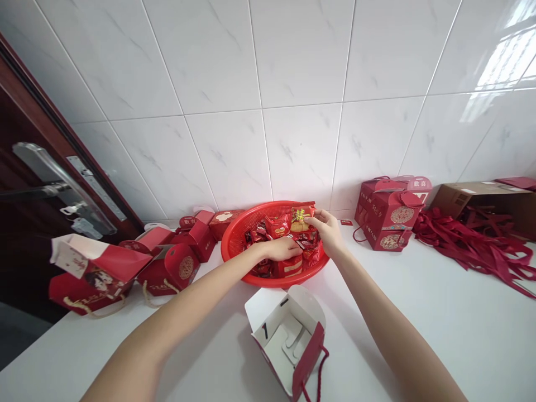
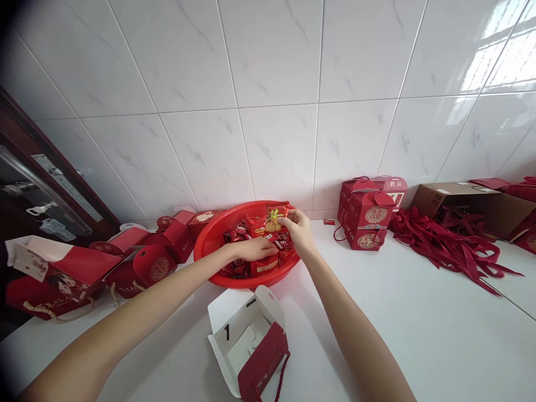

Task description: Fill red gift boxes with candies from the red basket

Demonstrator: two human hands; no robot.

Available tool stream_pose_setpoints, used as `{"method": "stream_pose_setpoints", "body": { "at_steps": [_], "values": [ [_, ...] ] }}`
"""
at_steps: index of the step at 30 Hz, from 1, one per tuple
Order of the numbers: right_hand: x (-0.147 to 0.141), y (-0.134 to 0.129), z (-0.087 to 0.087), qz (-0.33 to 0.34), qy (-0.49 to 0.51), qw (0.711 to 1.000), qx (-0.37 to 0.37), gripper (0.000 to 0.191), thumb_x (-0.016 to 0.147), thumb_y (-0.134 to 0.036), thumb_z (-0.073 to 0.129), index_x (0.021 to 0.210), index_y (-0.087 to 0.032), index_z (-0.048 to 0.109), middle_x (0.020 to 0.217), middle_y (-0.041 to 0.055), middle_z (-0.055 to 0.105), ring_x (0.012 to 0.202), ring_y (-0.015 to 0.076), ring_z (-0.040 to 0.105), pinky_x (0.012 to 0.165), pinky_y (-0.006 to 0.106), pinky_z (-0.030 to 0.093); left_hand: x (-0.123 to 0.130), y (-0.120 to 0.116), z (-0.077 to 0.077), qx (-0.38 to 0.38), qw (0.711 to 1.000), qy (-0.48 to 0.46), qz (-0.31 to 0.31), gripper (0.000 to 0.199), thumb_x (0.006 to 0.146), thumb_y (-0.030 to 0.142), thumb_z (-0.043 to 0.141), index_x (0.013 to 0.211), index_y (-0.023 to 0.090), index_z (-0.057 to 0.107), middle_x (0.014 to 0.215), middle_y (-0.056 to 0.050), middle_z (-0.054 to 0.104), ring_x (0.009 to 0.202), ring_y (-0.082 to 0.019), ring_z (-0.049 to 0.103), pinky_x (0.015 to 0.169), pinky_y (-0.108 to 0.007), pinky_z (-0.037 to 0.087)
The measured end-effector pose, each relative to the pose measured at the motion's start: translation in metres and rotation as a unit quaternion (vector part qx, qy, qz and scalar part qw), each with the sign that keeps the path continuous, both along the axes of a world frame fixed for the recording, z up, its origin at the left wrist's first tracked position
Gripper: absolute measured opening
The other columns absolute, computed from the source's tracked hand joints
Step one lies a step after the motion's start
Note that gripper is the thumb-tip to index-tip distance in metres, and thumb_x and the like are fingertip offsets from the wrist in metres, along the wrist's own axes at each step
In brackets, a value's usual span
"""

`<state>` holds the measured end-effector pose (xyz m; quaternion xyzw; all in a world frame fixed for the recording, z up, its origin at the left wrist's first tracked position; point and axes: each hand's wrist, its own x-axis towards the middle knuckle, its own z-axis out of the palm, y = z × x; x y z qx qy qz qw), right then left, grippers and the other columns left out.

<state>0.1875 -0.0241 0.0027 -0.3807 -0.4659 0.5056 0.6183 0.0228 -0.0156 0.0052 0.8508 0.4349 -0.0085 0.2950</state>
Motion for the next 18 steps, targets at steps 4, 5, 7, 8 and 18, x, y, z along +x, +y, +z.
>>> {"method": "stream_pose_setpoints", "body": {
  "at_steps": [4,5,7,8,18],
  "values": [
    [0.000,0.000,0.000,0.006,-0.002,1.000,0.001,0.024,0.060,-0.035,0.076,0.077,-0.024,0.064,0.067,-0.0013,0.067,0.064,0.0189,0.061,0.057,0.032,0.048,-0.012,0.010,0.000,0.016,1.000,-0.013,0.023,0.039,0.095,0.036,0.048,0.059,0.020,0.044,0.059,0.001,0.050,0.060,-0.016,0.045,0.061,-0.028,0.036],
    [0.000,0.000,0.000,0.009,0.000,1.000,0.003,0.024,0.060,-0.035,0.077,0.077,-0.024,0.064,0.068,-0.0014,0.067,0.064,0.0188,0.061,0.058,0.032,0.048,-0.015,0.012,0.001,0.021,0.999,-0.017,0.028,0.039,0.094,0.037,0.049,0.059,0.020,0.044,0.060,0.001,0.050,0.060,-0.016,0.045,0.061,-0.028,0.036],
    [0.000,0.001,0.000,0.011,0.005,1.000,0.006,0.024,0.059,-0.035,0.077,0.077,-0.024,0.064,0.067,-0.0016,0.067,0.063,0.0184,0.060,0.060,0.032,0.049,-0.019,0.014,0.003,0.035,0.998,-0.025,0.042,0.040,0.093,0.039,0.050,0.058,0.020,0.042,0.060,0.001,0.049,0.059,-0.015,0.044,0.060,-0.028,0.035],
    [0.000,0.001,0.000,0.013,0.005,1.000,0.006,0.024,0.059,-0.035,0.077,0.076,-0.024,0.064,0.066,-0.0018,0.067,0.062,0.0184,0.060,0.060,0.033,0.049,-0.020,0.014,0.004,0.044,0.997,-0.029,0.051,0.041,0.093,0.040,0.049,0.058,0.020,0.041,0.060,0.001,0.049,0.059,-0.015,0.044,0.060,-0.028,0.035],
    [0.001,0.001,0.000,0.011,-0.006,1.000,0.004,0.027,0.058,-0.037,0.078,0.077,-0.023,0.064,0.072,0.0001,0.071,0.071,0.0211,0.066,0.068,0.035,0.052,-0.029,0.018,0.012,0.226,0.936,-0.049,0.265,0.041,0.083,0.031,0.051,0.049,0.022,0.031,0.049,0.001,0.033,0.052,-0.014,0.037,0.054,-0.029,0.025]
  ]
}}
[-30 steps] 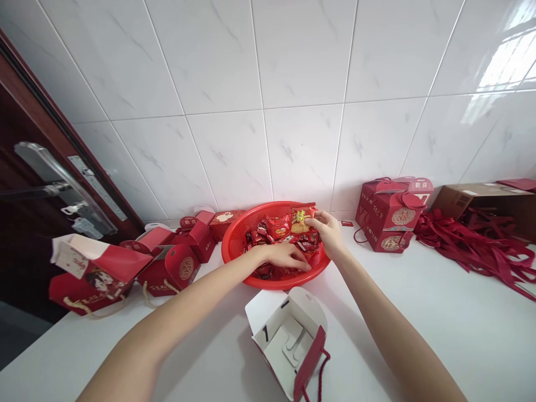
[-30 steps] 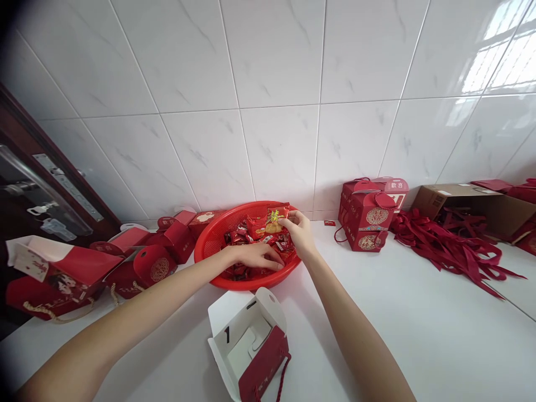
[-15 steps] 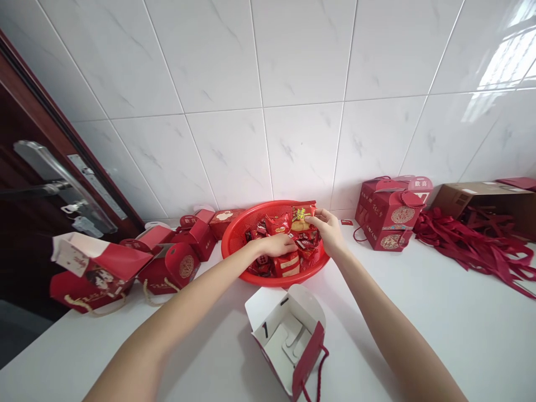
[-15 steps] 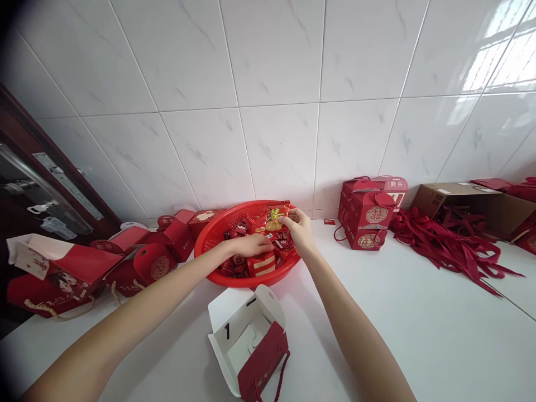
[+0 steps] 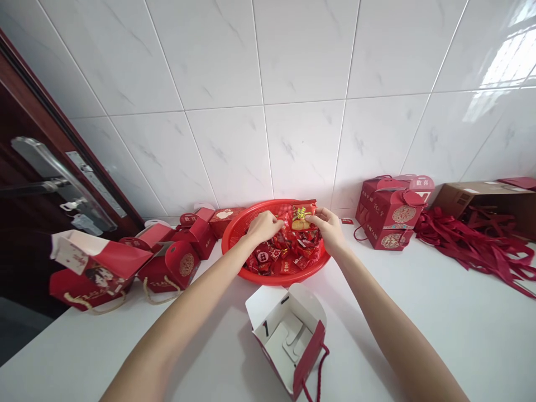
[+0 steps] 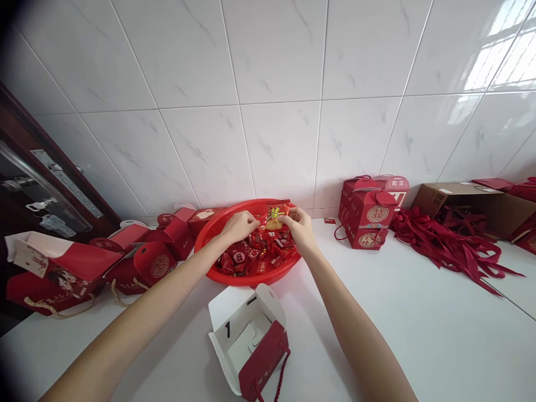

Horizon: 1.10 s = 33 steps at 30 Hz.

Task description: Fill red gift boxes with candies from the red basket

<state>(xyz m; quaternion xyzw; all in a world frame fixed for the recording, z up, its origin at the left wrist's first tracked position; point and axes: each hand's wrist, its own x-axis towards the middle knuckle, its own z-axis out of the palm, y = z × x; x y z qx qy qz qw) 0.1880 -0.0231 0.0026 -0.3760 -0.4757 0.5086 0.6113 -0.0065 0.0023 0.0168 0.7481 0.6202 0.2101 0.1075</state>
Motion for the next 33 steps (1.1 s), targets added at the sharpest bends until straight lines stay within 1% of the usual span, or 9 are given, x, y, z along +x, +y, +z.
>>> {"method": "stream_pose_setpoints", "body": {
  "at_steps": [3,6,8,10,13,16,22,29,33],
  "values": [
    [0.000,0.000,0.000,-0.007,-0.001,1.000,-0.001,0.025,0.058,-0.037,0.077,0.076,-0.024,0.065,0.071,-0.0001,0.070,0.069,0.0206,0.065,0.065,0.034,0.052,-0.004,0.003,0.004,0.075,0.995,-0.019,0.068,0.036,0.086,0.030,0.043,0.052,0.022,0.036,0.057,-0.003,0.044,0.062,-0.017,0.046,0.057,-0.029,0.030],
    [0.000,0.000,0.000,-0.011,0.000,1.000,0.002,0.025,0.058,-0.036,0.077,0.075,-0.024,0.065,0.072,-0.0001,0.071,0.071,0.0213,0.065,0.066,0.034,0.053,-0.001,0.002,0.005,0.110,0.992,-0.030,0.045,0.031,0.086,0.029,0.045,0.057,0.020,0.044,0.074,-0.006,0.058,0.076,-0.019,0.054,0.067,-0.029,0.038],
    [0.000,0.000,0.000,-0.010,0.007,1.000,0.001,0.026,0.057,-0.036,0.078,0.076,-0.023,0.065,0.073,0.0004,0.071,0.074,0.0222,0.067,0.068,0.035,0.053,0.004,-0.002,0.002,0.081,0.996,-0.026,-0.036,0.027,0.085,0.030,0.050,0.061,0.019,0.052,0.076,-0.005,0.062,0.077,-0.019,0.057,0.070,-0.028,0.041],
    [0.000,0.000,0.000,-0.012,0.013,1.000,0.002,0.027,0.056,-0.035,0.079,0.076,-0.023,0.065,0.074,0.0008,0.071,0.075,0.0222,0.067,0.070,0.035,0.053,0.011,-0.007,-0.003,-0.001,0.988,-0.004,-0.153,0.021,0.083,0.029,0.056,0.066,0.019,0.061,0.070,-0.002,0.063,0.070,-0.018,0.058,0.067,-0.027,0.042],
    [0.000,0.001,-0.001,-0.015,0.003,1.000,0.009,0.025,0.058,-0.035,0.078,0.076,-0.023,0.066,0.073,0.0002,0.071,0.072,0.0207,0.065,0.069,0.035,0.052,0.020,-0.015,-0.012,-0.139,0.941,0.056,-0.303,0.011,0.080,0.024,0.062,0.078,0.019,0.072,0.072,-0.001,0.069,0.067,-0.016,0.059,0.064,-0.025,0.042],
    [0.000,0.001,-0.002,-0.015,-0.001,1.000,0.010,0.024,0.059,-0.035,0.078,0.076,-0.024,0.066,0.072,-0.0003,0.070,0.070,0.0201,0.064,0.068,0.034,0.052,0.026,-0.022,-0.016,-0.187,0.904,0.118,-0.365,0.019,0.082,0.025,0.062,0.095,0.023,0.075,0.088,-0.002,0.072,0.070,-0.017,0.061,0.063,-0.025,0.042],
    [0.000,0.001,-0.001,-0.011,0.006,1.000,0.007,0.025,0.057,-0.034,0.079,0.075,-0.023,0.066,0.071,0.0002,0.071,0.072,0.0209,0.065,0.069,0.034,0.052,0.033,-0.027,-0.019,-0.151,0.899,0.195,-0.362,0.026,0.085,0.032,0.064,0.109,0.030,0.075,0.104,-0.004,0.069,0.083,-0.021,0.063,0.069,-0.026,0.042],
    [0.000,0.002,-0.004,-0.011,0.016,1.000,0.021,0.026,0.058,-0.035,0.080,0.076,-0.022,0.067,0.077,0.0012,0.072,0.076,0.0210,0.066,0.072,0.034,0.052,0.033,-0.021,-0.020,-0.175,0.917,0.193,-0.302,0.014,0.077,0.021,0.069,0.089,0.024,0.075,0.087,-0.002,0.073,0.072,-0.019,0.062,0.063,-0.026,0.041],
    [0.000,0.004,-0.005,-0.013,0.019,0.999,0.023,0.028,0.058,-0.036,0.080,0.078,-0.021,0.068,0.078,0.0018,0.072,0.076,0.0203,0.066,0.072,0.034,0.053,0.027,-0.016,-0.015,-0.165,0.925,0.189,-0.283,0.023,0.077,0.009,0.062,0.091,0.021,0.075,0.082,-0.002,0.072,0.072,-0.019,0.062,0.062,-0.026,0.041]
  ]
}}
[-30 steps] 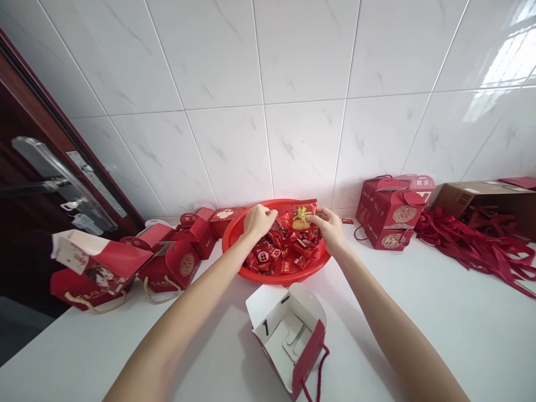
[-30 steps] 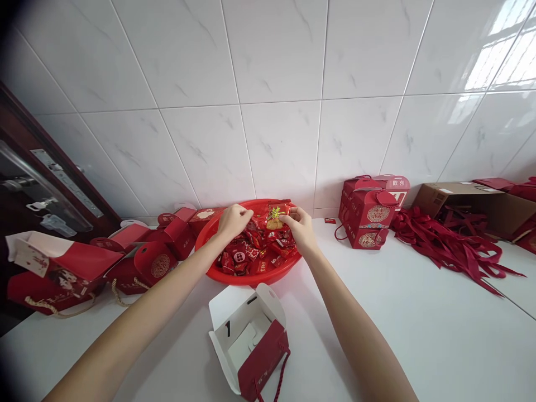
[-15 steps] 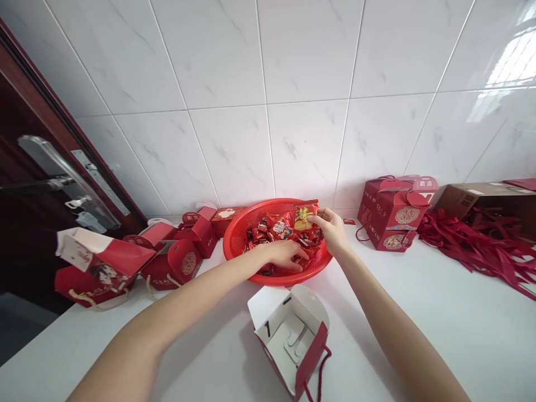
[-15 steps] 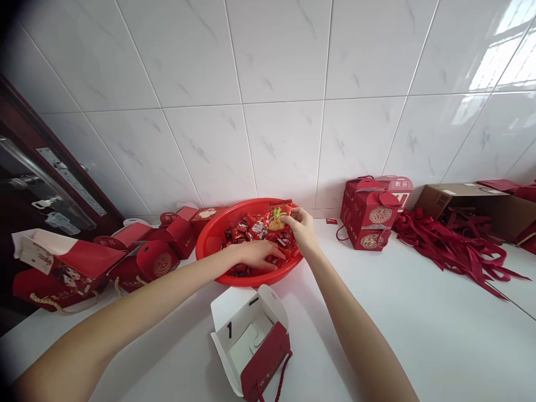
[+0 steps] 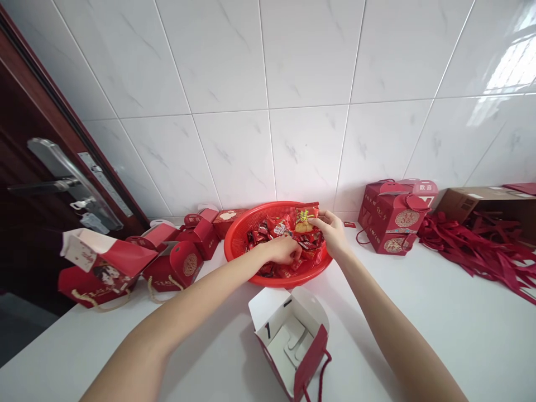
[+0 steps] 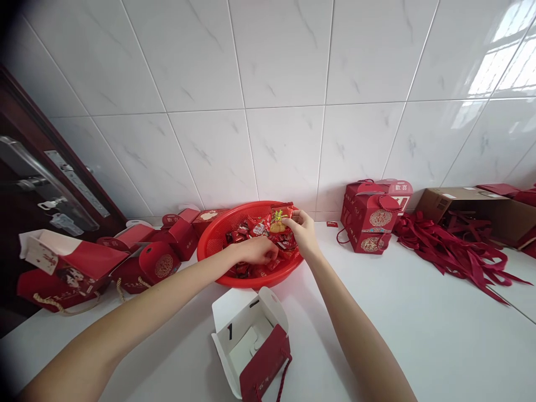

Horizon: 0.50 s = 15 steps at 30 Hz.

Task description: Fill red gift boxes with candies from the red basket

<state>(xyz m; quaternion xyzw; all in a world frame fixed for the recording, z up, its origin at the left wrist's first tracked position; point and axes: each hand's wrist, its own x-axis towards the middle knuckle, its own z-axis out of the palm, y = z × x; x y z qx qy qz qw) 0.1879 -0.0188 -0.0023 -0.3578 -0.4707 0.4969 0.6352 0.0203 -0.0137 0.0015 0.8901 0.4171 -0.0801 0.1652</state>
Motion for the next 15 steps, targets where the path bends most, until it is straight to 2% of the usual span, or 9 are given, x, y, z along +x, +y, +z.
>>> {"method": "stream_pose_setpoints", "body": {
  "at_steps": [4,6,10,15],
  "values": [
    [-0.0001,0.0009,0.0001,-0.004,-0.001,1.000,-0.004,0.031,0.056,-0.037,0.080,0.079,-0.020,0.067,0.082,0.0031,0.073,0.077,0.0209,0.067,0.072,0.034,0.053,0.0003,-0.0006,0.0021,-0.018,1.000,0.007,-0.025,0.039,0.077,0.027,0.071,0.117,0.026,0.072,0.096,-0.002,0.072,0.082,-0.021,0.065,0.067,-0.026,0.044],
    [-0.0001,0.0008,0.0001,-0.002,0.000,1.000,-0.004,0.032,0.056,-0.037,0.080,0.079,-0.020,0.067,0.081,0.0032,0.073,0.077,0.0215,0.067,0.073,0.034,0.053,0.0031,-0.0026,0.0017,-0.019,0.999,0.031,-0.028,0.044,0.077,0.035,0.073,0.120,0.029,0.070,0.104,-0.003,0.072,0.086,-0.022,0.065,0.069,-0.027,0.044],
    [-0.0003,0.0003,-0.0001,-0.001,-0.001,1.000,-0.002,0.031,0.056,-0.037,0.080,0.079,-0.020,0.067,0.078,0.0026,0.072,0.074,0.0206,0.066,0.072,0.034,0.053,0.0079,-0.0051,0.0003,0.005,0.998,0.065,-0.022,0.034,0.077,0.034,0.072,0.109,0.027,0.071,0.103,-0.004,0.071,0.085,-0.024,0.065,0.067,-0.028,0.043],
    [-0.0003,0.0003,-0.0006,-0.002,-0.004,1.000,-0.002,0.031,0.056,-0.037,0.080,0.078,-0.020,0.066,0.080,0.0025,0.072,0.074,0.0201,0.066,0.072,0.034,0.053,0.0080,-0.0046,-0.0009,0.024,0.998,0.060,0.006,0.025,0.074,0.020,0.070,0.099,0.019,0.070,0.096,-0.007,0.072,0.081,-0.025,0.065,0.064,-0.030,0.042]
  ]
}}
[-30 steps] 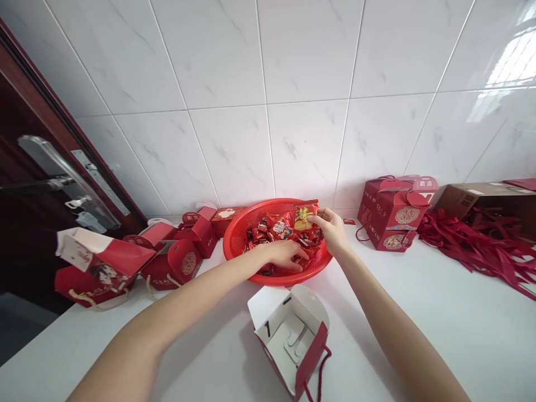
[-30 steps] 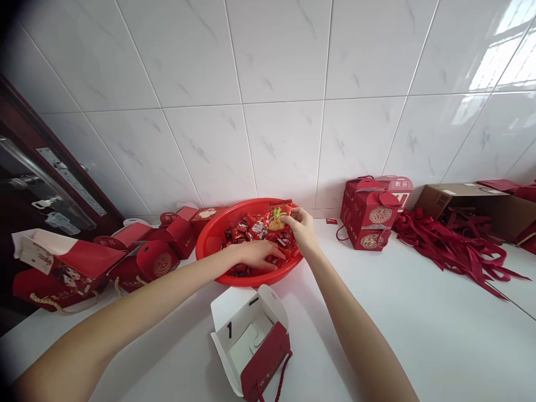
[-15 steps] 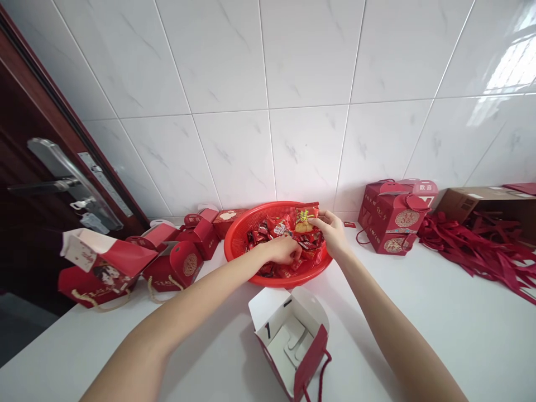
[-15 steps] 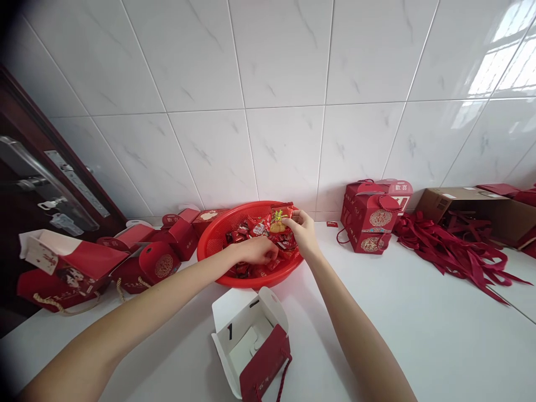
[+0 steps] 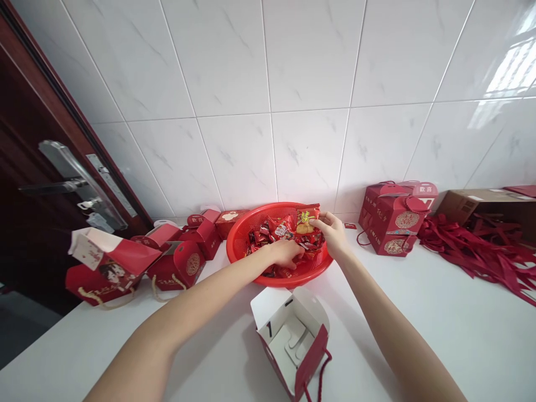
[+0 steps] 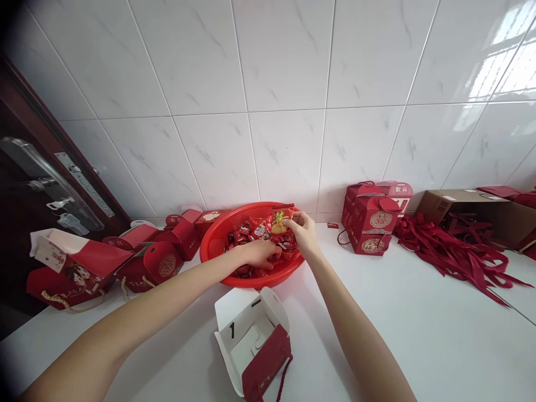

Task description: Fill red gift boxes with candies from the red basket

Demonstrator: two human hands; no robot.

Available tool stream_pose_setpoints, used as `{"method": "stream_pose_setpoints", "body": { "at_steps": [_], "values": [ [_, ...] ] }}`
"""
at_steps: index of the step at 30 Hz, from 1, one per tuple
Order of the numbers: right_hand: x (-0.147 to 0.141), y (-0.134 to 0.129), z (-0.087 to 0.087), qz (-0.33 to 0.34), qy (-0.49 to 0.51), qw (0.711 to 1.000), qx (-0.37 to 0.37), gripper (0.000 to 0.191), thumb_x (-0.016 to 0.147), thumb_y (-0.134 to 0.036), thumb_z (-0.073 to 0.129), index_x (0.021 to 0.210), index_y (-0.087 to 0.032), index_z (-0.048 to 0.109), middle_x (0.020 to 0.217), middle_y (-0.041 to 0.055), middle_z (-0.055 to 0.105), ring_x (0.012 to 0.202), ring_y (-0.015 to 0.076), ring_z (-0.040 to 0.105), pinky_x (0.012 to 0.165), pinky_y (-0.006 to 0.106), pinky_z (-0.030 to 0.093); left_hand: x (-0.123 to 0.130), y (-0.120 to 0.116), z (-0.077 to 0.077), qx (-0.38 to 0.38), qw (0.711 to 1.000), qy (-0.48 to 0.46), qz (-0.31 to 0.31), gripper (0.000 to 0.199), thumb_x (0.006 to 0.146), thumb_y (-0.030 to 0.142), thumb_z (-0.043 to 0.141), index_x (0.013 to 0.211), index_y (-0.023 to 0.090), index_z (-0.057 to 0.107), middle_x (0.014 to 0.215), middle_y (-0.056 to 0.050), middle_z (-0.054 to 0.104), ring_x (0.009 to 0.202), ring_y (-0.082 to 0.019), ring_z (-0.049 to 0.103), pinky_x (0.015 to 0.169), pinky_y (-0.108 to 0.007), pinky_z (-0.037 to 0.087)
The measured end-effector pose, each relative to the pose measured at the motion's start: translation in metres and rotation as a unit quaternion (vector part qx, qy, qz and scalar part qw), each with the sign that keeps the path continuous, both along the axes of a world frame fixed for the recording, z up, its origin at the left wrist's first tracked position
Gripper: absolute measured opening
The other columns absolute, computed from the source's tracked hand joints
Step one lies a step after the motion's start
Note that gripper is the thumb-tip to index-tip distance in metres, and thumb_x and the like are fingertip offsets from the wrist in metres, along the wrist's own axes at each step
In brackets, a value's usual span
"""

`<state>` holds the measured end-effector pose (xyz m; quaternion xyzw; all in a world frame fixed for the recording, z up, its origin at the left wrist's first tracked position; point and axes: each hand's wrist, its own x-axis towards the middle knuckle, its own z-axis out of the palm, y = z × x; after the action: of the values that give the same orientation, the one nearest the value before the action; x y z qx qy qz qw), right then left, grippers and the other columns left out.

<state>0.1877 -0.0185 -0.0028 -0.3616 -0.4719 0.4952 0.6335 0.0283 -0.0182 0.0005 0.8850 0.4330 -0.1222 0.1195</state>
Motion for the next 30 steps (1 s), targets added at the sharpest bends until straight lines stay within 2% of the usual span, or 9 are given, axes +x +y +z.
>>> {"method": "stream_pose_setpoints", "body": {
  "at_steps": [5,9,11,13,16,18,21,26,30],
  "values": [
    [0.000,0.000,0.000,0.004,0.010,1.000,0.000,0.032,0.056,-0.036,0.080,0.079,-0.020,0.066,0.077,0.0015,0.071,0.073,0.0194,0.065,0.071,0.033,0.052,-0.006,0.002,0.008,-0.012,0.999,-0.040,0.021,0.024,0.073,0.012,0.064,0.095,0.016,0.072,0.090,-0.007,0.074,0.077,-0.024,0.066,0.064,-0.029,0.045],
    [0.000,0.000,0.001,0.010,0.017,1.000,0.005,0.030,0.057,-0.034,0.080,0.079,-0.019,0.066,0.076,0.0015,0.071,0.073,0.0189,0.064,0.070,0.032,0.051,-0.025,0.004,0.020,0.008,0.992,-0.114,0.054,0.031,0.075,0.010,0.056,0.101,0.015,0.072,0.099,-0.008,0.075,0.088,-0.023,0.068,0.073,-0.028,0.049],
    [0.000,0.000,0.002,0.013,0.016,1.000,0.002,0.029,0.057,-0.034,0.080,0.078,-0.019,0.066,0.076,0.0016,0.071,0.072,0.0189,0.064,0.069,0.032,0.050,-0.037,0.003,0.022,0.023,0.971,-0.218,0.100,0.037,0.074,0.011,0.052,0.107,0.014,0.070,0.105,-0.009,0.075,0.095,-0.023,0.068,0.080,-0.028,0.050],
    [0.001,-0.001,0.003,0.018,0.017,1.000,-0.004,0.029,0.057,-0.035,0.081,0.078,-0.020,0.066,0.077,0.0014,0.071,0.070,0.0184,0.063,0.066,0.032,0.050,-0.048,-0.001,0.021,0.024,0.929,-0.338,0.146,0.038,0.072,0.014,0.051,0.106,0.014,0.069,0.105,-0.009,0.074,0.097,-0.023,0.067,0.084,-0.030,0.050],
    [0.002,-0.004,0.006,0.036,0.029,0.999,-0.012,0.030,0.057,-0.036,0.082,0.077,-0.020,0.066,0.078,0.0016,0.071,0.067,0.0179,0.062,0.059,0.029,0.047,-0.058,-0.015,0.015,-0.006,0.888,-0.428,0.166,0.024,0.068,0.019,0.050,0.087,0.017,0.064,0.085,-0.003,0.069,0.082,-0.020,0.063,0.077,-0.030,0.048],
    [0.002,-0.007,0.009,0.062,0.049,0.996,-0.032,0.032,0.055,-0.036,0.083,0.076,-0.020,0.065,0.075,0.0011,0.070,0.064,0.0168,0.060,0.053,0.027,0.042,-0.059,-0.027,0.013,-0.028,0.875,-0.452,0.172,0.010,0.066,0.021,0.048,0.073,0.019,0.055,0.071,0.001,0.058,0.069,-0.016,0.056,0.067,-0.028,0.044],
    [0.000,-0.011,0.014,0.103,0.088,0.987,-0.082,0.034,0.052,-0.036,0.085,0.068,-0.019,0.060,0.062,-0.0033,0.061,0.050,0.0112,0.050,0.044,0.024,0.033,-0.055,-0.043,0.013,-0.041,0.853,-0.486,0.184,0.004,0.065,0.023,0.047,0.068,0.020,0.047,0.067,0.004,0.047,0.063,-0.013,0.047,0.061,-0.026,0.038],
    [-0.006,-0.022,0.024,0.151,0.100,0.979,-0.091,0.035,0.054,-0.035,0.085,0.067,-0.018,0.057,0.058,-0.0059,0.054,0.046,0.0072,0.041,0.041,0.022,0.027,-0.048,-0.053,0.012,-0.068,0.822,-0.526,0.207,0.024,0.066,0.026,0.049,0.085,0.017,0.060,0.077,0.001,0.053,0.069,-0.015,0.047,0.063,-0.026,0.038],
    [-0.003,-0.036,0.036,0.151,0.082,0.982,-0.082,0.036,0.054,-0.034,0.085,0.067,-0.018,0.056,0.059,-0.0061,0.053,0.046,0.0065,0.040,0.041,0.021,0.026,-0.049,-0.056,0.011,-0.084,0.829,-0.508,0.217,0.032,0.068,0.028,0.049,0.096,0.016,0.061,0.073,0.002,0.049,0.063,-0.014,0.041,0.057,-0.026,0.033]
  ]
}}
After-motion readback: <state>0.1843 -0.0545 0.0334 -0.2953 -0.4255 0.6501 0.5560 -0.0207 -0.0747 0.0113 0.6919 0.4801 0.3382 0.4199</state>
